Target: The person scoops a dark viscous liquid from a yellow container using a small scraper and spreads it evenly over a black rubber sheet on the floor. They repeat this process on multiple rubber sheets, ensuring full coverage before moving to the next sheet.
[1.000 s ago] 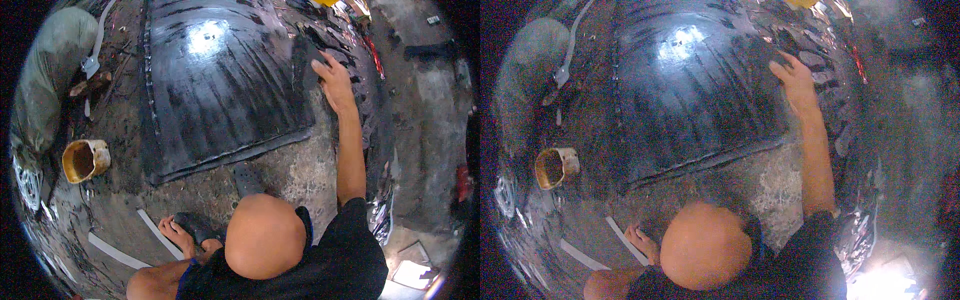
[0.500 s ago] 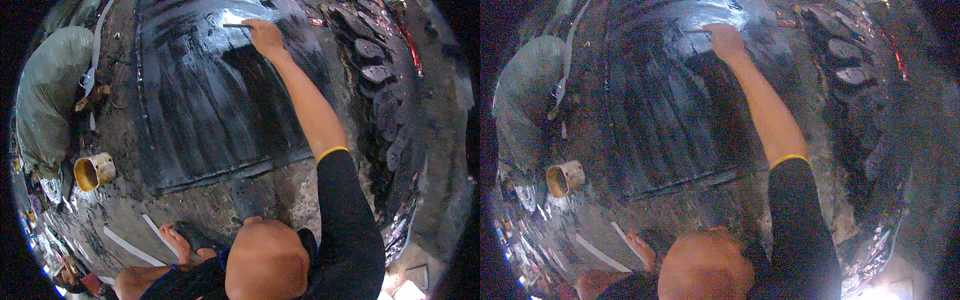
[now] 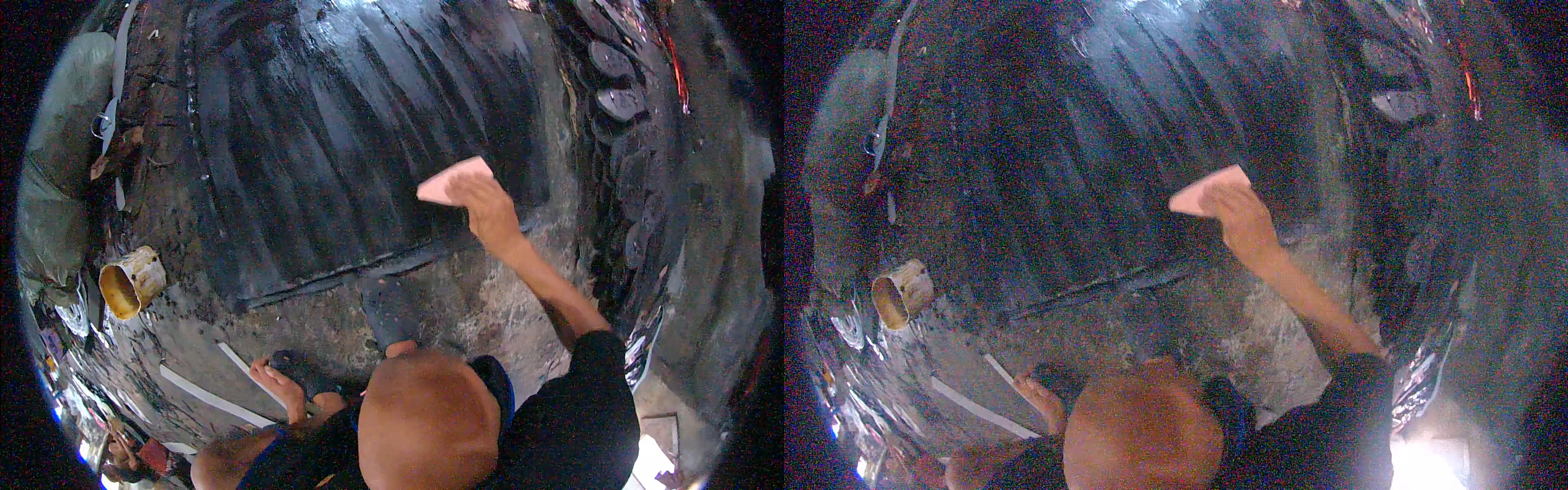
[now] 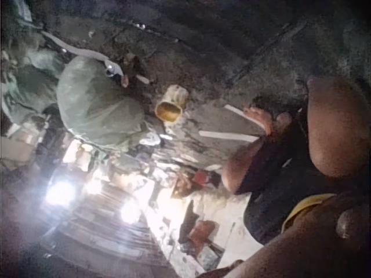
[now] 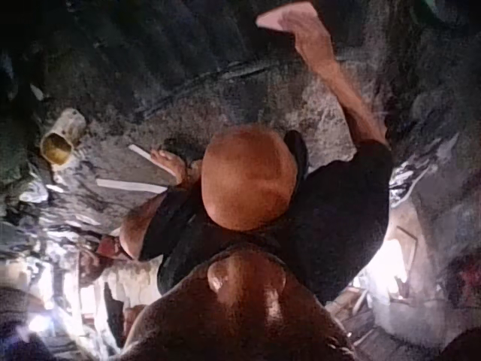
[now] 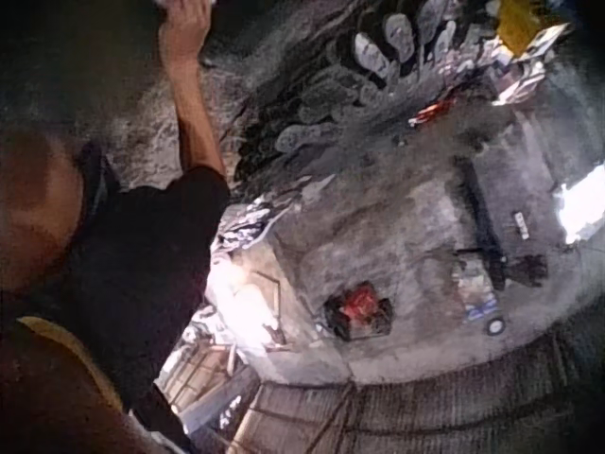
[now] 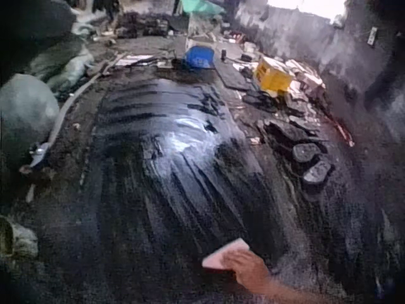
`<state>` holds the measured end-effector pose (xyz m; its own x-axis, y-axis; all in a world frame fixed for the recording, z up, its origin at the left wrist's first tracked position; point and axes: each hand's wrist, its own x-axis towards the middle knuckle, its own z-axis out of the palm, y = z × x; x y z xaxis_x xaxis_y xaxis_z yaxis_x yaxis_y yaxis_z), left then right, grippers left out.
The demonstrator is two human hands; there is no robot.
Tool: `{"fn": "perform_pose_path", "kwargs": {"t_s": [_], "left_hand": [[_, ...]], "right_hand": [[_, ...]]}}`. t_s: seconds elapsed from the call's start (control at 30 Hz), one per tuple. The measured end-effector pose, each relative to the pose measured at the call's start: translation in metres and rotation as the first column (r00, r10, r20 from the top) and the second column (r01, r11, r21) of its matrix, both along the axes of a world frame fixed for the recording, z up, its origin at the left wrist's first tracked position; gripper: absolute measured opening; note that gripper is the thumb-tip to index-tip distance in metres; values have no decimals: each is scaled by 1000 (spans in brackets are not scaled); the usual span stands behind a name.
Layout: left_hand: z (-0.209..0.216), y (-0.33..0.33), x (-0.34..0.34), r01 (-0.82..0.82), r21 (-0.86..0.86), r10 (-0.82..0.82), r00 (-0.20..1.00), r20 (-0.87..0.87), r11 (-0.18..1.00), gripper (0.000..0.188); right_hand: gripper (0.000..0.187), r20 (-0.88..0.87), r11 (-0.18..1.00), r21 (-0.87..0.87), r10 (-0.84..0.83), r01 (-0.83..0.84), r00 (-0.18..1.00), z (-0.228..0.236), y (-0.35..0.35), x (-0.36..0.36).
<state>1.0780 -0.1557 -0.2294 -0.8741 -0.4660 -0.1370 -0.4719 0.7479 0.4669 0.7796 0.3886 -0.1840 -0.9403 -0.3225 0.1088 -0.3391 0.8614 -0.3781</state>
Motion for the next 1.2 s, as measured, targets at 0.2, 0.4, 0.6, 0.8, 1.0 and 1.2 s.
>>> {"fn": "perform_pose_path", "kwargs": {"t_s": [0.2, 0.4, 0.6, 0.8, 1.0, 1.2], "left_hand": [[-14, -12, 13, 14, -13, -15, 997, -75, 1000, 42], [-18, -6, 3, -69, 189, 97, 985, -140, 979, 42], [-4, -6, 2, -32, 95, 42, 994, -101, 995, 39], [-16, -1, 2, -44, 68, 52, 990, -127, 997, 38], [-34, -15, 17, -17, -4, 16, 992, -129, 1000, 42], [-14, -2, 11, -125, 191, 144, 985, -92, 974, 44]], "right_hand": [[36, 37, 987, 5, -158, 158, 987, 8, -24, 91], [31, 284, 926, -265, -192, 269, 940, 45, -13, 40], [42, 475, 641, -609, -176, 467, 862, 109, 17, -129], [36, -181, 875, -288, -448, 389, 875, 44, -3, -260], [35, -253, 979, 152, -98, 139, 962, -25, -109, -227], [33, -339, 942, -167, -332, 291, 880, 31, -32, -198]]}}
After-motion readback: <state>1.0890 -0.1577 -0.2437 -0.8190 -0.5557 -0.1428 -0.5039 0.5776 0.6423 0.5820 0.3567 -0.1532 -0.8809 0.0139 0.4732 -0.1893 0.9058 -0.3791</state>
